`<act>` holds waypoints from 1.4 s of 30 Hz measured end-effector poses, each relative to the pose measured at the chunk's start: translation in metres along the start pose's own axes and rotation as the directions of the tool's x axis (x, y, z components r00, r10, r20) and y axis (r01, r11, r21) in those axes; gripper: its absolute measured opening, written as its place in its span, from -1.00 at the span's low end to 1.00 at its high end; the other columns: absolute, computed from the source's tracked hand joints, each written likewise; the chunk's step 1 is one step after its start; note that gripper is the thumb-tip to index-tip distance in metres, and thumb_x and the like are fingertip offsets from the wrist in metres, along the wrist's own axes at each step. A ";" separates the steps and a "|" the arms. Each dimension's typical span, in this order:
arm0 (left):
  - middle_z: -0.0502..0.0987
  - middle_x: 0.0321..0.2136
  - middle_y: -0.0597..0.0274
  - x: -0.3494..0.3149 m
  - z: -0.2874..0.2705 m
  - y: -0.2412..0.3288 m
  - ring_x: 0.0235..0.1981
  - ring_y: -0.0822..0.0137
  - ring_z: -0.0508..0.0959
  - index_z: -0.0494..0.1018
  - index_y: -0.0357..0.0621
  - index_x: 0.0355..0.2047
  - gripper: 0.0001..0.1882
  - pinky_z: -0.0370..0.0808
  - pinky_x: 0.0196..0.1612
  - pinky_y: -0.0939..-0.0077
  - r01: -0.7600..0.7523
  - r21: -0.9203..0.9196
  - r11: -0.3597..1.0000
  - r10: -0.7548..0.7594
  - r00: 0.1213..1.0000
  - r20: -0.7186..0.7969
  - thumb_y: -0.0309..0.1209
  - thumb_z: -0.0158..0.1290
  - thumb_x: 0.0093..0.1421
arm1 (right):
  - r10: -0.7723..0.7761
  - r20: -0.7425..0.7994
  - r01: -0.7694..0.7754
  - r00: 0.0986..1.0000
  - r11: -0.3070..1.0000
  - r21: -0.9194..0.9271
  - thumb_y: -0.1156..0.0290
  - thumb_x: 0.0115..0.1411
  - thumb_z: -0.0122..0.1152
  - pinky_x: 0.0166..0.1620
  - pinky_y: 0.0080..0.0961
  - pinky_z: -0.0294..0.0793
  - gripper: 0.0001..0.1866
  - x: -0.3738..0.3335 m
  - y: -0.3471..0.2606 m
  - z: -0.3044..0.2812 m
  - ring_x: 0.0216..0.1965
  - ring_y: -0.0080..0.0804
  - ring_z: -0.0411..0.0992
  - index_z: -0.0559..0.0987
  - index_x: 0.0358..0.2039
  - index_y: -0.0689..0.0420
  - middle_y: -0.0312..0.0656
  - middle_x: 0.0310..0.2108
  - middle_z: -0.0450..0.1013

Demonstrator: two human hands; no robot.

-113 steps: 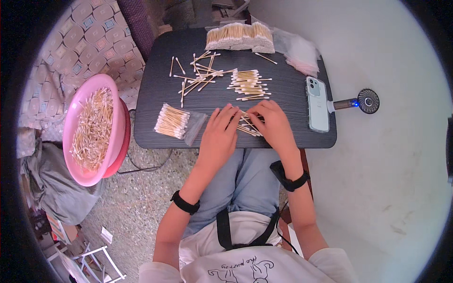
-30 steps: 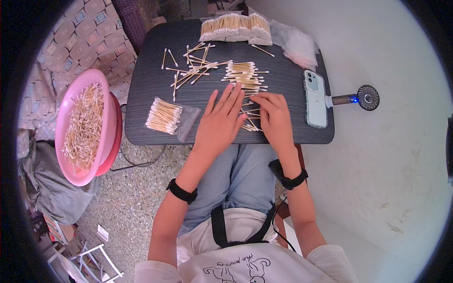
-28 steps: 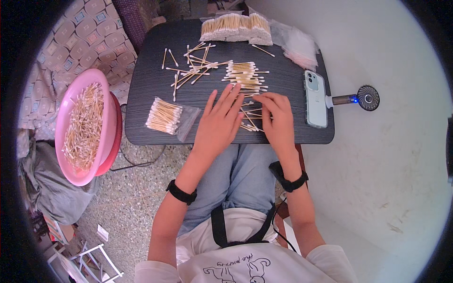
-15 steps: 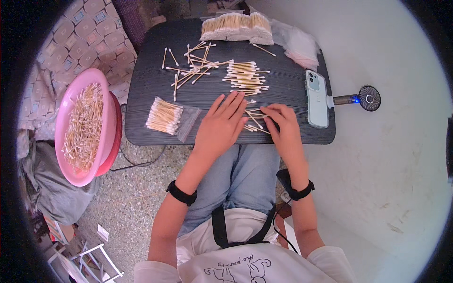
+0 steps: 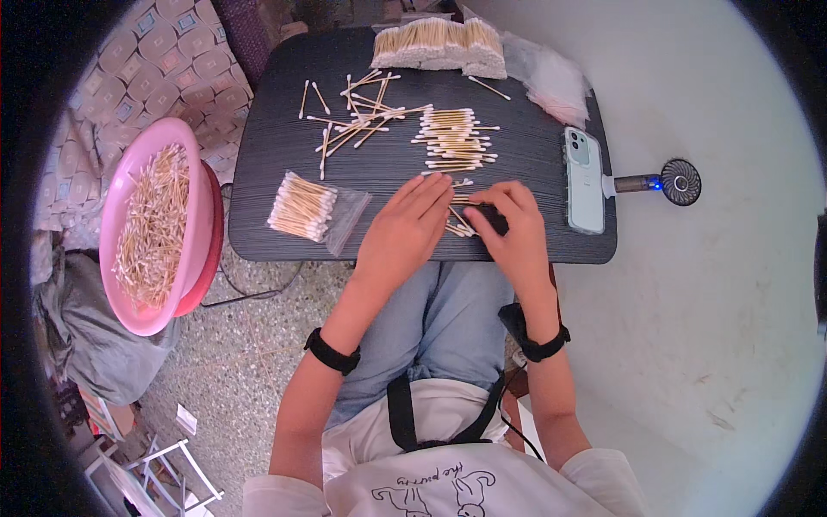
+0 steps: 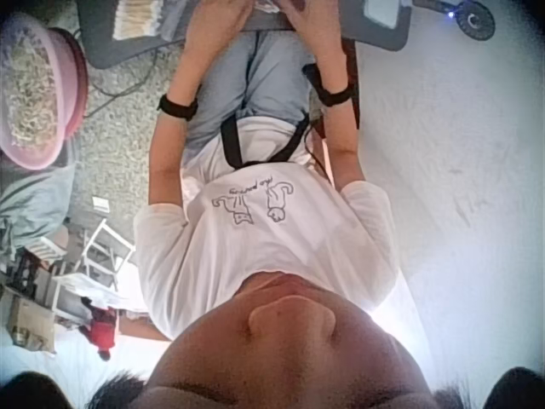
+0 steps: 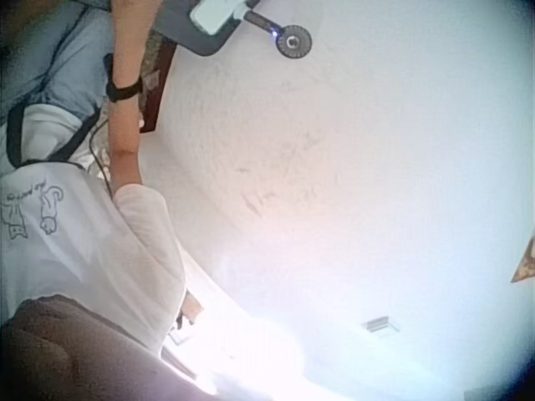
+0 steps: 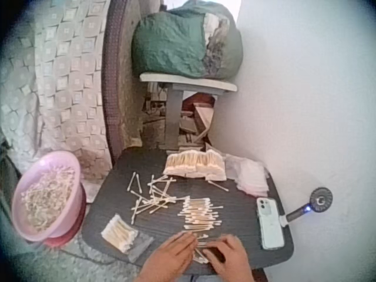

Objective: Packing cotton swabs into small plastic bags and organizing them on a table.

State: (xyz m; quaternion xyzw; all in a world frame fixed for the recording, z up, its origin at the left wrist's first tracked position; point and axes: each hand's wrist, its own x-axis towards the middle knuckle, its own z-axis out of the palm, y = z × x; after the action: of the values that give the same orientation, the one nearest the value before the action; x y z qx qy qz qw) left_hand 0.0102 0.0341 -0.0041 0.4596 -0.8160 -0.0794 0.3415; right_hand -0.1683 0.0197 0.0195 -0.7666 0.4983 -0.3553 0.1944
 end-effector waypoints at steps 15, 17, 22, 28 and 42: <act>0.50 -0.07 0.03 -0.001 -0.003 -0.004 0.03 0.07 0.46 0.43 -0.28 -0.09 -0.65 0.32 0.20 0.19 0.076 -0.239 0.968 -0.118 0.979 -0.165 -0.67 -0.04 0.07 | -0.038 0.066 0.044 0.997 0.993 -0.106 0.48 0.08 0.20 -0.24 -0.30 0.41 -0.89 -0.003 -0.011 -0.010 -0.30 -0.16 0.40 0.46 -0.39 0.20 -0.15 -0.41 0.40; 0.51 -0.07 0.03 -0.001 -0.003 -0.004 0.02 0.06 0.47 0.43 -0.28 -0.10 -0.65 0.33 0.19 0.18 0.081 -0.258 0.963 -0.130 0.975 -0.180 -0.67 -0.04 0.07 | -0.065 0.060 0.074 0.996 0.983 -0.168 0.48 0.10 0.18 -0.24 -0.31 0.41 -0.89 -0.003 -0.009 -0.015 -0.29 -0.16 0.41 0.46 -0.38 0.19 -0.14 -0.41 0.40; 0.52 -0.10 0.04 0.001 -0.002 -0.002 0.00 0.07 0.50 0.46 -0.23 -0.11 -0.67 0.34 0.18 0.17 0.096 -0.230 0.968 -0.140 0.973 -0.184 -0.69 -0.06 0.10 | -0.068 0.082 0.075 0.994 0.993 -0.093 0.50 0.11 0.17 -0.18 -0.28 0.40 -0.90 -0.004 0.006 -0.009 -0.27 -0.14 0.39 0.49 -0.34 0.19 -0.14 -0.35 0.42; 0.45 -0.29 0.14 -0.004 -0.003 -0.002 -0.17 0.07 0.47 0.47 -0.22 -0.28 -0.76 0.42 0.02 0.21 0.025 -0.144 0.989 -0.055 0.976 -0.212 -0.63 0.05 -0.01 | -0.150 0.010 0.151 0.989 0.987 -0.052 0.56 0.08 0.16 -0.15 -0.29 0.41 -0.84 0.001 -0.005 -0.004 -0.24 -0.13 0.38 0.54 -0.28 0.18 -0.14 -0.31 0.42; 0.41 -0.28 0.15 -0.002 -0.001 -0.001 -0.17 0.11 0.41 0.47 -0.24 -0.23 -0.71 0.34 -0.07 0.24 0.053 -0.074 0.996 -0.062 0.989 -0.131 -0.59 0.06 -0.03 | -0.169 0.006 0.169 0.986 0.986 -0.013 0.61 0.04 0.15 -0.10 -0.31 0.40 -0.81 0.007 -0.001 0.012 -0.17 -0.14 0.37 0.55 -0.28 0.17 -0.15 -0.26 0.42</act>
State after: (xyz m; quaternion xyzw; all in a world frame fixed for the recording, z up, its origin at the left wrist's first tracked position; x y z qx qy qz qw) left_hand 0.0123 0.0359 -0.0049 0.4750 -0.7744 -0.0871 0.4089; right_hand -0.1569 0.0135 0.0146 -0.8083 0.4335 -0.3652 0.1595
